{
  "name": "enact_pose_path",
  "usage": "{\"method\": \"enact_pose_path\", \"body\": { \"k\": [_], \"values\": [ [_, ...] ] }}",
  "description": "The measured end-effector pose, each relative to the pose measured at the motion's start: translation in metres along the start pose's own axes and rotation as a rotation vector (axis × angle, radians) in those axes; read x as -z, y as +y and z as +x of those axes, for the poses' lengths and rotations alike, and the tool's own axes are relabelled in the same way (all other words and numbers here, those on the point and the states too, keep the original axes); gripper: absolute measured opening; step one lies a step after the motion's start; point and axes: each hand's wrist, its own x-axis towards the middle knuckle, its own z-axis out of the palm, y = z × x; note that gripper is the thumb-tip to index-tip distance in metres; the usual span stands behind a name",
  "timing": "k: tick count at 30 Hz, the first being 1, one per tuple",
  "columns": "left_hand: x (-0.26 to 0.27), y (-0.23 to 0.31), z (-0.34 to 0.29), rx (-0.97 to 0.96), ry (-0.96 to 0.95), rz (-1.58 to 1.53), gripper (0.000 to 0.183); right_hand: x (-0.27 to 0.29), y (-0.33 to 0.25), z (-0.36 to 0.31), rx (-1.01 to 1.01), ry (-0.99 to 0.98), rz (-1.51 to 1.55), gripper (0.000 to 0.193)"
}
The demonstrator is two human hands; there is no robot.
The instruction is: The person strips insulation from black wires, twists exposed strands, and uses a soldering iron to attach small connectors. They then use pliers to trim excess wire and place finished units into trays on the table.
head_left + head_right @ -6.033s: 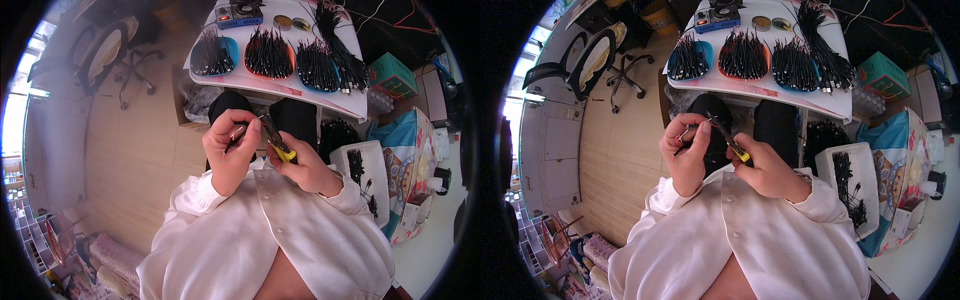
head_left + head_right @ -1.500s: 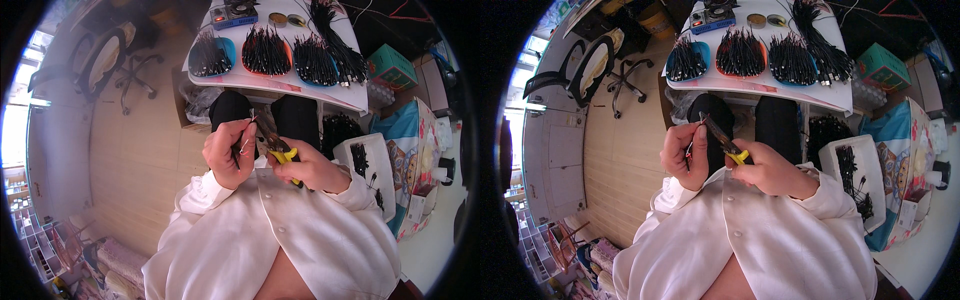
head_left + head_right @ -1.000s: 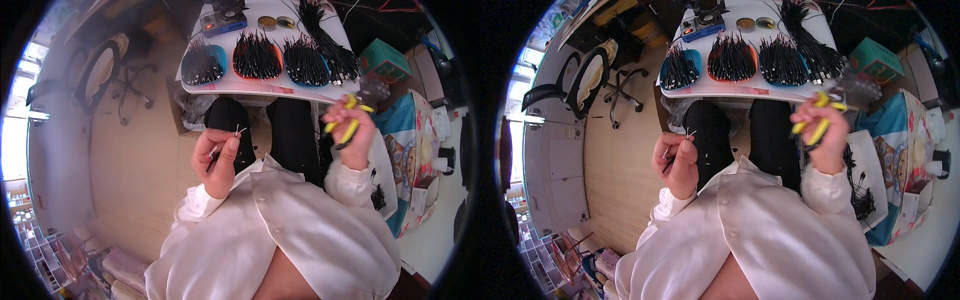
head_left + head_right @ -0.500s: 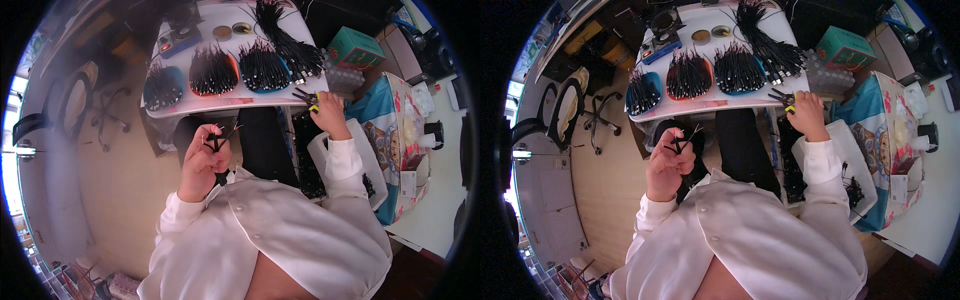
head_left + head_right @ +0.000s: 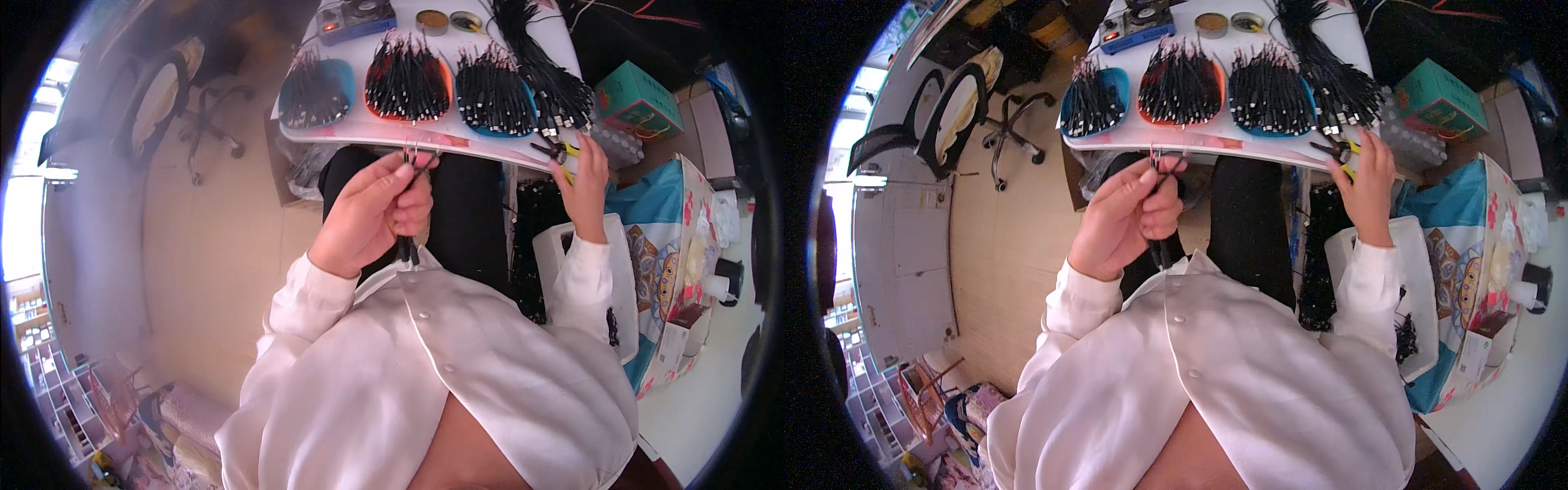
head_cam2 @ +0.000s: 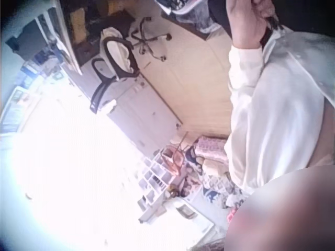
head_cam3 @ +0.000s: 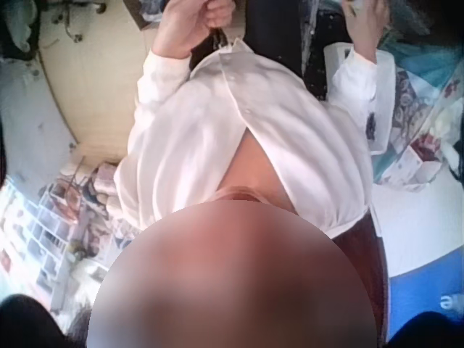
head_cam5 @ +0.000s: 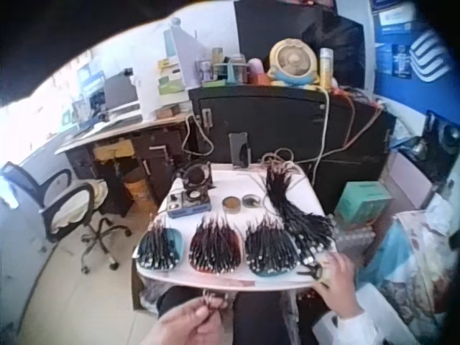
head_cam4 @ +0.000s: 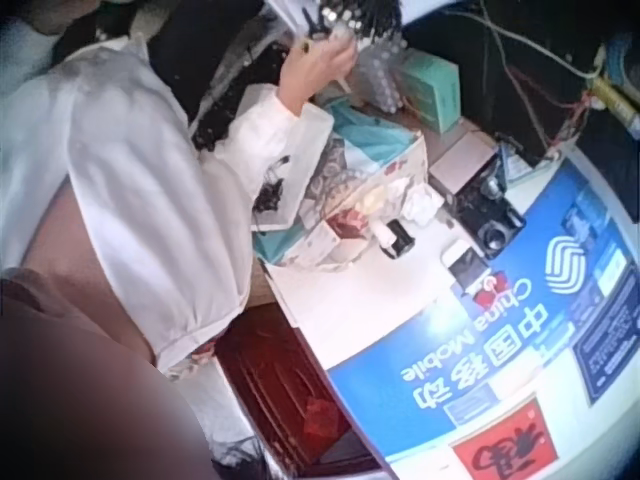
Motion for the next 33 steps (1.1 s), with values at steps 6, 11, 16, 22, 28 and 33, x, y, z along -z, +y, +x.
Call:
{"method": "enact_pose_path", "body": {
  "k": [6, 11, 16, 22, 28, 33],
  "values": [
    [-0.001, -0.001, 0.004, -0.144, 0.035, -0.015, 0.028, 0.013, -0.119, -0.011, -0.252, -0.405, 1.336, 0.027],
    [0.001, -0.001, 0.0, -0.255, 0.071, 0.015, 0.026, 0.015, -0.191, -0.013, -0.322, -0.781, 1.843, 0.032],
    [0.01, 0.004, -0.011, -0.327, 0.151, -0.011, 0.023, 0.031, -0.198, -0.001, -0.31, -0.929, 1.771, 0.028],
    [0.022, 0.0, -0.008, -0.332, 0.041, -0.195, 0.02, 0.038, -0.202, -0.003, -0.418, -0.912, 1.819, 0.035],
    [0.037, 0.014, 0.002, -0.545, 0.128, -0.317, 0.019, 0.061, -0.191, -0.009, -0.328, -0.99, 1.753, 0.037],
    [0.041, 0.032, -0.003, -0.684, 0.23, -0.184, 0.021, 0.084, -0.165, -0.012, -0.291, -0.73, 1.952, 0.021]
  ]
}}
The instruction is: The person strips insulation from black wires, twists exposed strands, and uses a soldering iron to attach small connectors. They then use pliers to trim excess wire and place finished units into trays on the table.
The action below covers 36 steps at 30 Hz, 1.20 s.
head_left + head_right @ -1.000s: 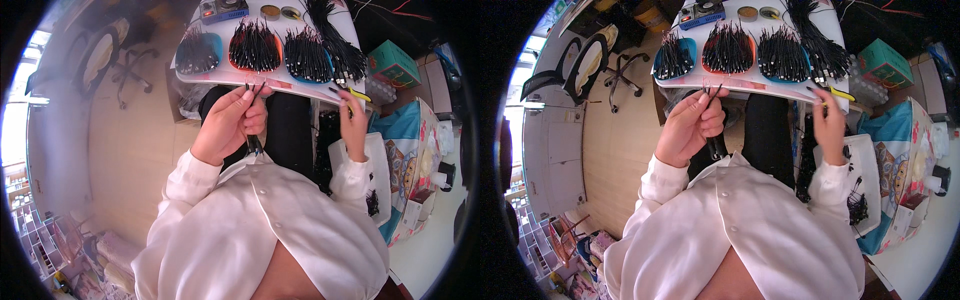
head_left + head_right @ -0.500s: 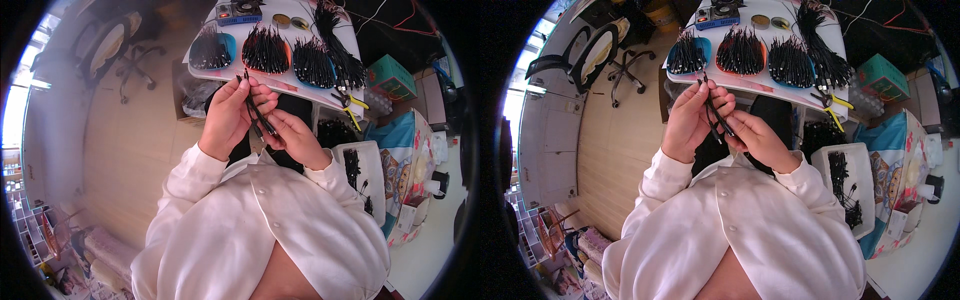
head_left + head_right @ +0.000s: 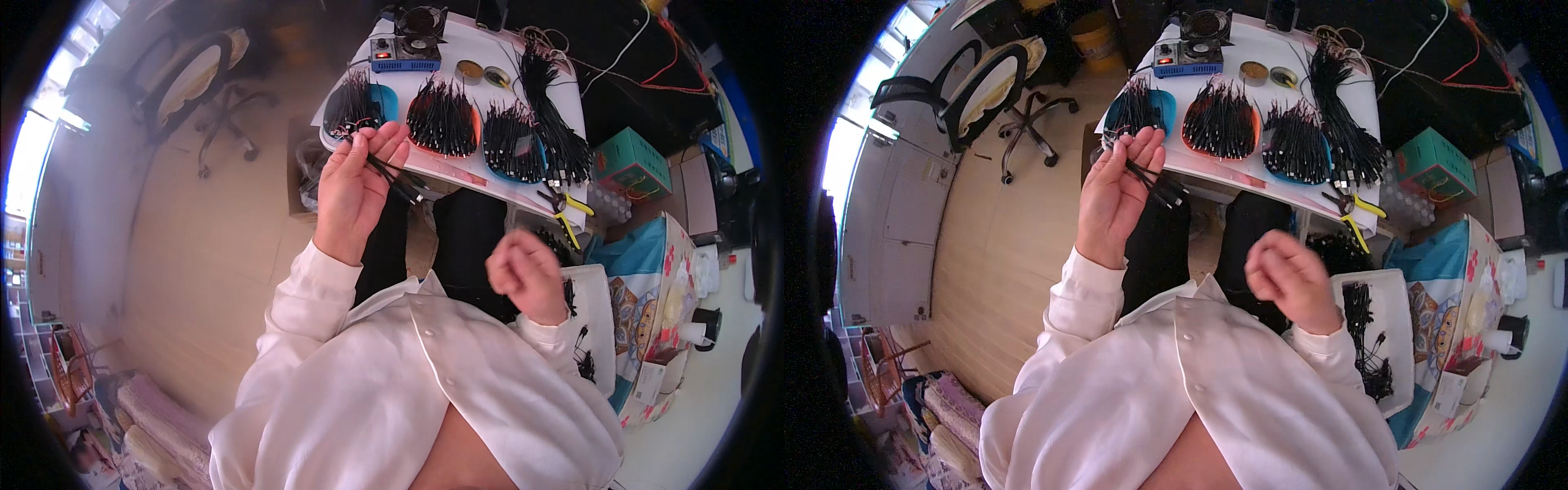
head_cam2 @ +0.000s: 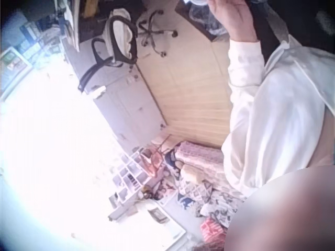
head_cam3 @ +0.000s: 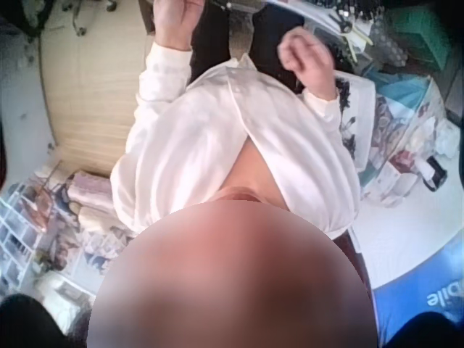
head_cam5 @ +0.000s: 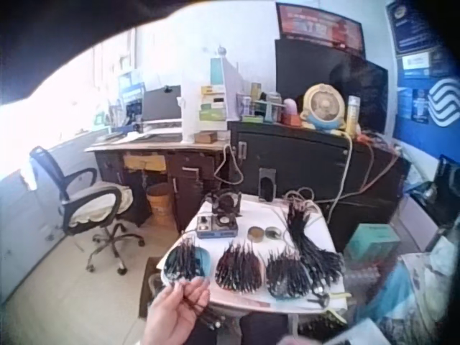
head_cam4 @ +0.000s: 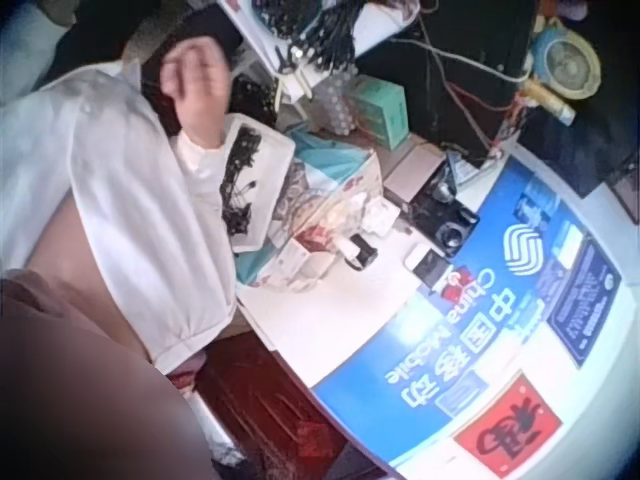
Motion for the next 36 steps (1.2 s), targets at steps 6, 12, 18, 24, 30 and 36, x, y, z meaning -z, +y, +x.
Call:
{"method": "enact_pose_path", "body": {
  "k": [6, 12, 18, 24, 30, 36],
  "values": [
    [-0.015, -0.01, -0.01, 0.138, -0.018, -0.04, 0.022, 0.014, -0.002, 0.033, 0.117, 0.275, -0.283, 0.02],
    [-0.021, -0.014, -0.016, 0.16, -0.026, 0.024, 0.022, -0.004, 0.014, 0.072, -0.075, 0.048, -0.358, 0.024],
    [-0.019, -0.017, -0.021, 0.135, -0.065, 0.11, 0.024, -0.016, 0.033, 0.082, -0.072, 0.073, -0.514, 0.019],
    [-0.016, -0.018, -0.023, 0.158, -0.121, 0.238, 0.025, -0.018, 0.043, 0.07, 0.086, 0.245, -0.765, 0.017],
    [-0.011, -0.016, -0.023, 0.207, -0.14, 0.289, 0.031, -0.012, 0.04, 0.069, 0.285, 0.226, -0.902, 0.018],
    [-0.009, -0.011, -0.019, 0.302, -0.096, 0.143, 0.038, -0.015, 0.035, 0.064, 0.225, 0.169, -0.699, 0.021]
  ]
}}
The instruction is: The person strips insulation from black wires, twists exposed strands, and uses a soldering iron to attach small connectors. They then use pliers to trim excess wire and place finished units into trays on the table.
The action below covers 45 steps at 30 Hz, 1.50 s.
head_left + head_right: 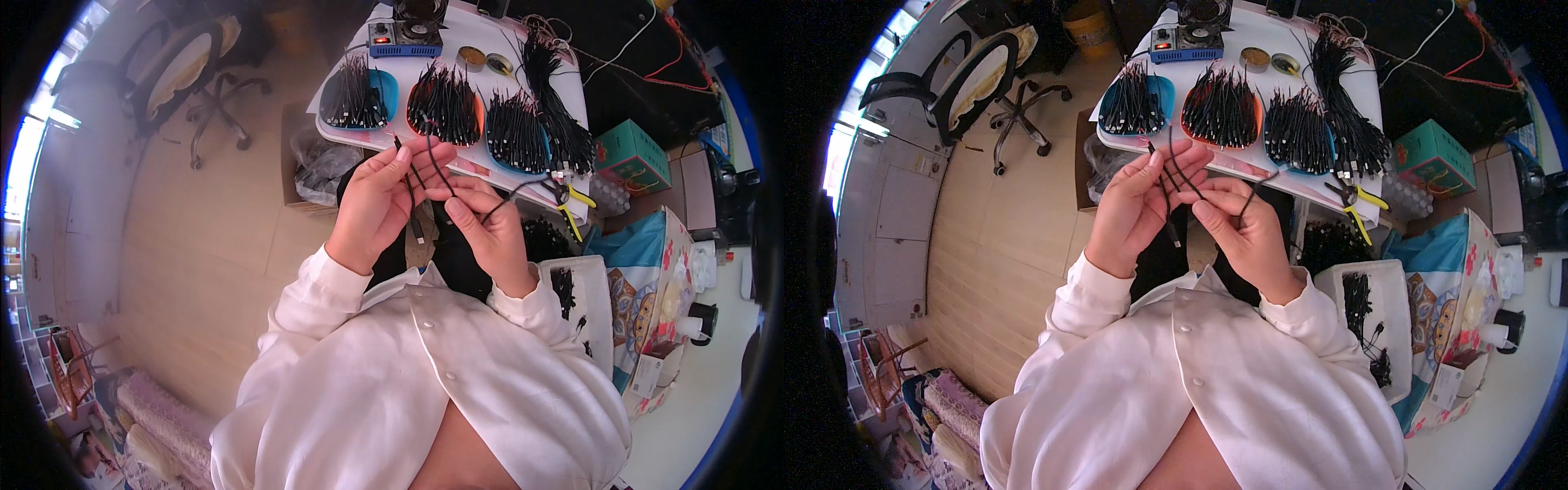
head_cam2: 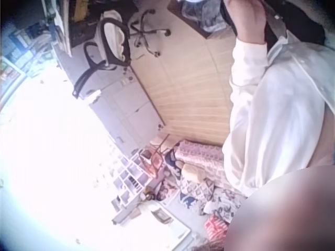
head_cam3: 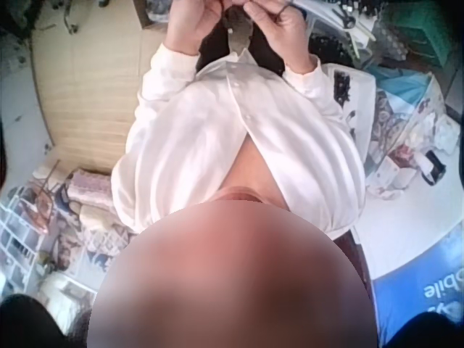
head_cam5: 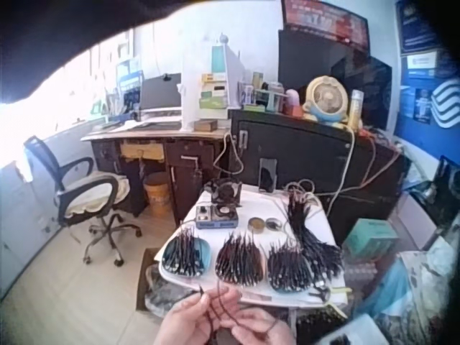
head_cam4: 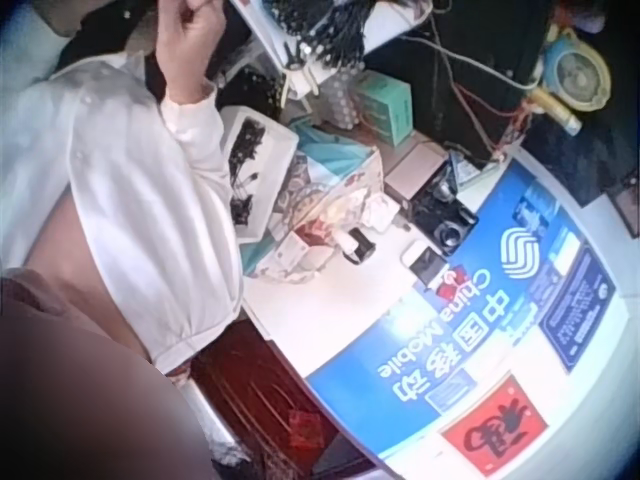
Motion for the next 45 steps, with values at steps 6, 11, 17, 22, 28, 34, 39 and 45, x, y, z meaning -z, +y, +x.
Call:
{"method": "enact_pose_path", "body": {
  "k": [6, 11, 17, 22, 28, 34, 39, 45],
  "values": [
    [-0.002, 0.0, -0.005, -0.007, -0.033, 0.114, 0.038, -0.006, 0.0, 0.007, -0.083, -0.18, 0.105, 0.018],
    [-0.006, -0.003, -0.01, -0.101, 0.064, 0.265, 0.035, -0.007, -0.007, 0.003, 0.144, 0.082, -0.209, 0.015],
    [-0.005, -0.007, -0.016, -0.16, 0.087, 0.28, 0.029, -0.011, -0.01, -0.001, 0.217, 0.147, -0.352, 0.017],
    [-0.004, -0.007, -0.014, -0.254, 0.079, 0.336, 0.025, -0.013, -0.005, -0.001, 0.263, 0.174, -0.468, 0.019],
    [-0.003, -0.009, -0.009, -0.358, 0.164, 0.407, 0.025, -0.014, -0.002, 0.0, 0.314, 0.175, -0.578, 0.018],
    [0.001, -0.015, -0.007, -0.377, 0.114, 0.542, 0.024, -0.022, 0.001, -0.003, 0.346, 0.203, -0.782, 0.018],
    [0.002, -0.007, -0.009, -0.287, 0.134, 0.41, 0.018, -0.007, -0.009, -0.001, 0.213, 0.15, -0.458, 0.016],
    [-0.006, 0.0, -0.026, 0.013, -0.043, 0.323, 0.02, 0.021, -0.015, 0.024, -0.097, 0.051, 0.065, 0.026]
  ]
}}
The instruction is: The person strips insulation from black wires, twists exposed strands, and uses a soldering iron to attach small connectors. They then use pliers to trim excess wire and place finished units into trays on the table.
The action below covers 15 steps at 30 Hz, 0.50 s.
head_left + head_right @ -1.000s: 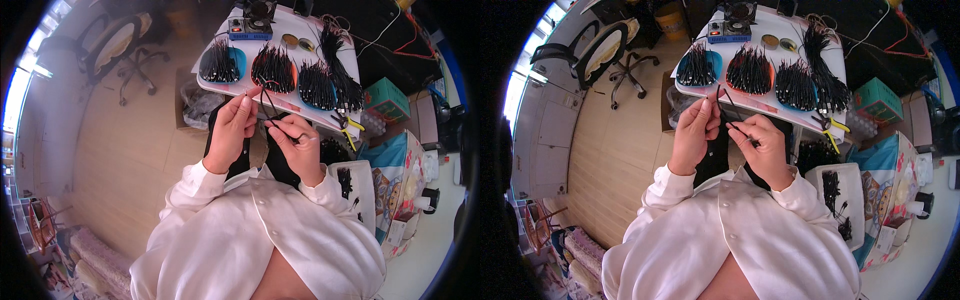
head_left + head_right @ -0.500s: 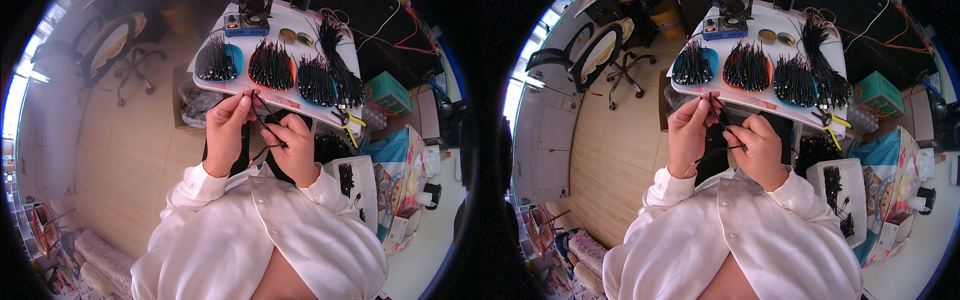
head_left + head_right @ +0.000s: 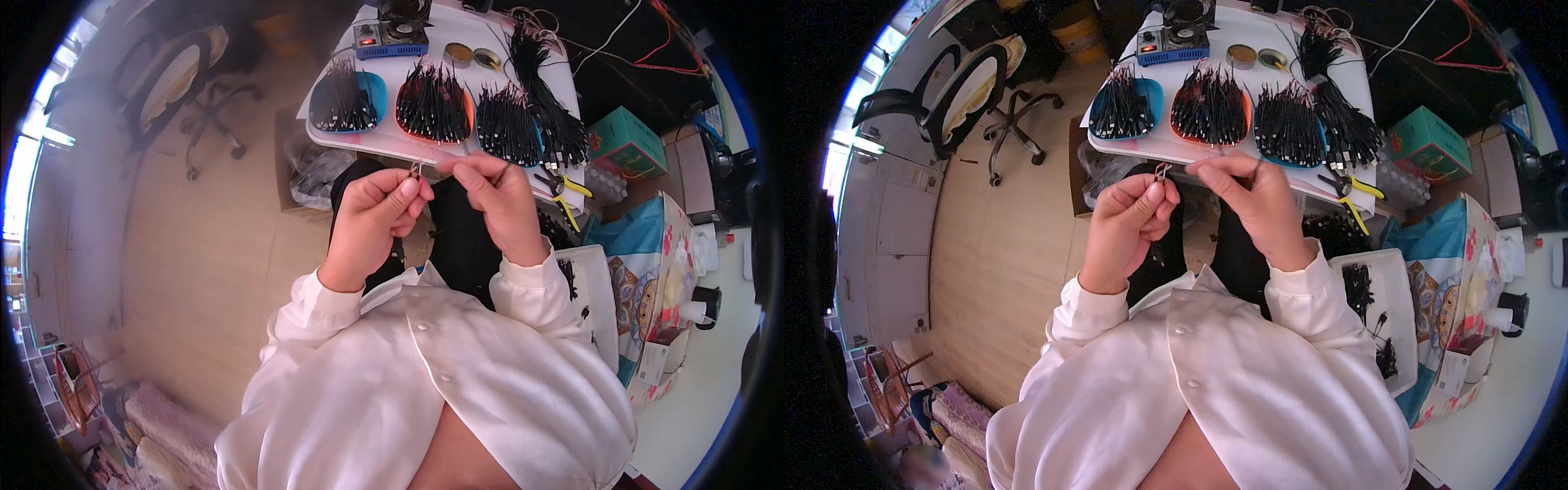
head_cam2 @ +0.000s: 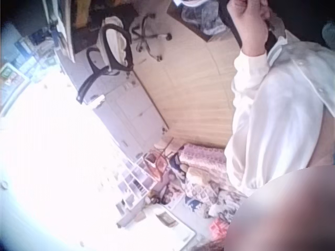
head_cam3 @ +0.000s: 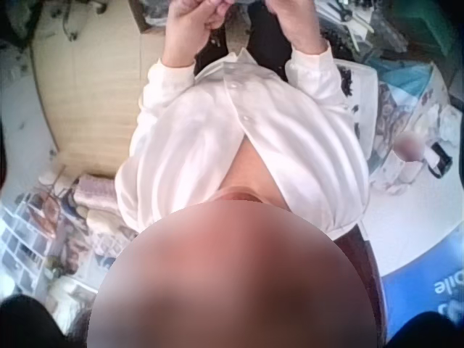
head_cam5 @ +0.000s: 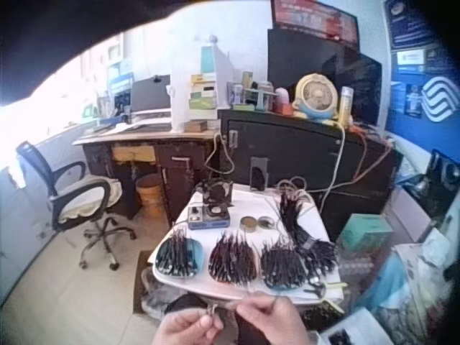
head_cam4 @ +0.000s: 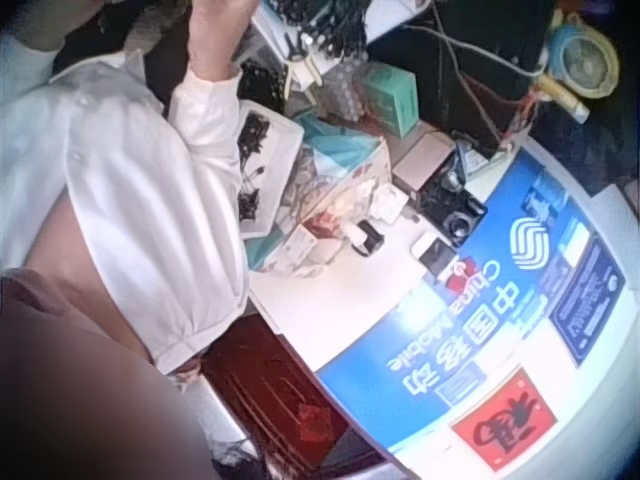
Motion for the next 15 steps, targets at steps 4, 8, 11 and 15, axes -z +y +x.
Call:
{"method": "enact_pose_path", "body": {
  "k": [4, 8, 11, 15],
  "values": [
    [-0.005, 0.002, -0.004, 0.005, -0.019, 0.084, 0.02, -0.011, 0.001, 0.004, -0.145, -0.19, 0.344, 0.025],
    [-0.005, 0.0, -0.007, -0.02, -0.023, 0.284, 0.021, -0.02, 0.001, 0.003, -0.111, -0.083, 0.305, 0.018],
    [-0.003, -0.003, -0.009, 0.02, -0.085, 0.301, 0.023, -0.016, 0.002, 0.001, -0.121, -0.054, 0.284, 0.014],
    [-0.001, -0.007, -0.006, 0.023, -0.066, 0.116, 0.023, -0.015, 0.008, 0.001, -0.101, -0.058, 0.285, 0.013]
  ]
}}
